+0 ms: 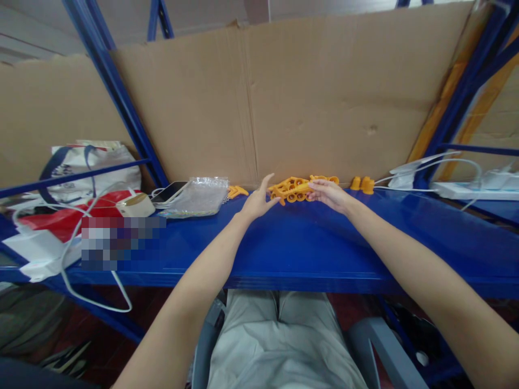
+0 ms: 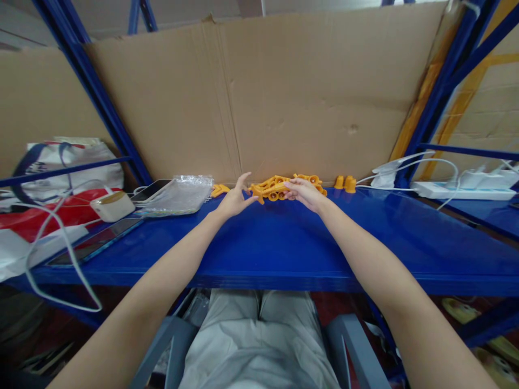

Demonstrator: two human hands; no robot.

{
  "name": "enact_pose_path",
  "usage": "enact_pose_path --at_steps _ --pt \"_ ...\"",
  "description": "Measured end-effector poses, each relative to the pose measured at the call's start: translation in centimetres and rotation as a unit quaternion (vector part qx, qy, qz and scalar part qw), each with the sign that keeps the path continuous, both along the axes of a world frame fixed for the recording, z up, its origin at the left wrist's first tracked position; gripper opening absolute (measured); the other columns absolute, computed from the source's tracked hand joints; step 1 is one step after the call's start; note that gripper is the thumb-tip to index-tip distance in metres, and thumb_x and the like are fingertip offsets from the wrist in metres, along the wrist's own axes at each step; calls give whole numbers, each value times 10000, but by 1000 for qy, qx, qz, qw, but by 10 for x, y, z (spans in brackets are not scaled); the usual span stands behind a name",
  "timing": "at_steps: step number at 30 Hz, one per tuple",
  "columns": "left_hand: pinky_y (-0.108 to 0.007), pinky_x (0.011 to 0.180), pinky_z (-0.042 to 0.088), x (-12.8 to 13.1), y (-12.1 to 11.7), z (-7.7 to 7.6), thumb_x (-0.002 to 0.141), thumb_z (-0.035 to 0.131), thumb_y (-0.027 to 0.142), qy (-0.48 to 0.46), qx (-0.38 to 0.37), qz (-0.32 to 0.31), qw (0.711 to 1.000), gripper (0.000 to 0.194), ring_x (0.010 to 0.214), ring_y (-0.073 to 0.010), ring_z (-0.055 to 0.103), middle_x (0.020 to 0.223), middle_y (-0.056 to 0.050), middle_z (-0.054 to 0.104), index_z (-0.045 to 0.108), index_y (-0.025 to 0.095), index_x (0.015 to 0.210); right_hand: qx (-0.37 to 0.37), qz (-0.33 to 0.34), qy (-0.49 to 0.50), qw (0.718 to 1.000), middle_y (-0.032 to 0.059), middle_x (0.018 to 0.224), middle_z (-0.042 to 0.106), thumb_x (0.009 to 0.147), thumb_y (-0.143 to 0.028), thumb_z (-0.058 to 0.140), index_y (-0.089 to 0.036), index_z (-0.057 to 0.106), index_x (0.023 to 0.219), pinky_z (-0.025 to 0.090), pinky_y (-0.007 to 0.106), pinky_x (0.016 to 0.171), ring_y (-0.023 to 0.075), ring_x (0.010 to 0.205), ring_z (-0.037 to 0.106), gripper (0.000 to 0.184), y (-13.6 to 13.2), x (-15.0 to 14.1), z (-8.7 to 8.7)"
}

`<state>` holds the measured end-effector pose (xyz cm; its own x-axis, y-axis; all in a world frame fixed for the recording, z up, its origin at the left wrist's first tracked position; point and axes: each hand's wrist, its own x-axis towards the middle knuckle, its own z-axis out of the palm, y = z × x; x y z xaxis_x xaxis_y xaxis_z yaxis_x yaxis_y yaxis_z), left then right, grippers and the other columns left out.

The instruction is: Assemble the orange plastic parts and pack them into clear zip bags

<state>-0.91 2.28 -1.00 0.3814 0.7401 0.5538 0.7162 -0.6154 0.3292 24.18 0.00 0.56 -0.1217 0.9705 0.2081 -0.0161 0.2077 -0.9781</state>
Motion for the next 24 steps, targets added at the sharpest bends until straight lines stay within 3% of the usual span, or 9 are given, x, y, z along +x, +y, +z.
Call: enact_pose_path --at_steps 2,4,8,11,14,17,24 --pt "-335 876 508 -9 4 1 898 581 311 -13 5 37 999 724 974 -217 665 1161 -122 644 220 183 1512 53 -47 5 997 49 819 686 899 -308 630 -205 560 921 568 257 655 136 692 661 127 7 13 6" --pt "-362 954 486 -21 10 1 898 554 270 -4 12 100 995 676 1108 -245 623 1278 -153 594 261 173 1500 124 -125 -6 984 56 918 693 885 -406 633 -234 535 1031 577 293 699 168 796 681 247 16 29 10" --pt "-431 1051 429 -46 20 -5 880 523 222 28 -38 255 966 565 1289 -323 508 1365 -208 536 404 121 1424 241 -326 -52 913 92 1090 656 842 -484 628 -236 466 1155 557 337 773 208 937 672 431 30 60 7" --pt "-468 1058 422 -58 26 -13 883 524 289 39 -105 331 937 597 1314 -357 482 1419 -222 491 401 113 1439 243 -412 -150 865 125 1090 655 818 -416 626 -201 481 1150 536 378 823 239 952 658 421 31 79 -5" --pt "-495 1107 370 -63 32 -19 897 489 351 55 -151 362 918 567 1347 -350 452 1437 -179 490 441 172 1433 212 -434 -267 834 155 1094 665 805 -333 606 -178 516 1138 498 439 892 277 963 647 378 29 92 -19" --pt "-551 1124 330 -64 38 -21 912 443 350 77 -168 354 917 503 1356 -364 441 1459 -161 480 516 211 1390 184 -435 -347 810 194 1152 654 798 -274 589 -165 547 1119 453 479 950 320 1062 614 341 28 101 -29" --pt "-601 1035 407 -62 43 -24 863 452 212 107 -115 313 937 429 1252 -373 535 1313 -176 602 663 218 1237 141 -414 -404 803 205 1124 661 796 -256 589 -158 584 1121 444 493 950 355 1091 599 339 36 108 -41"
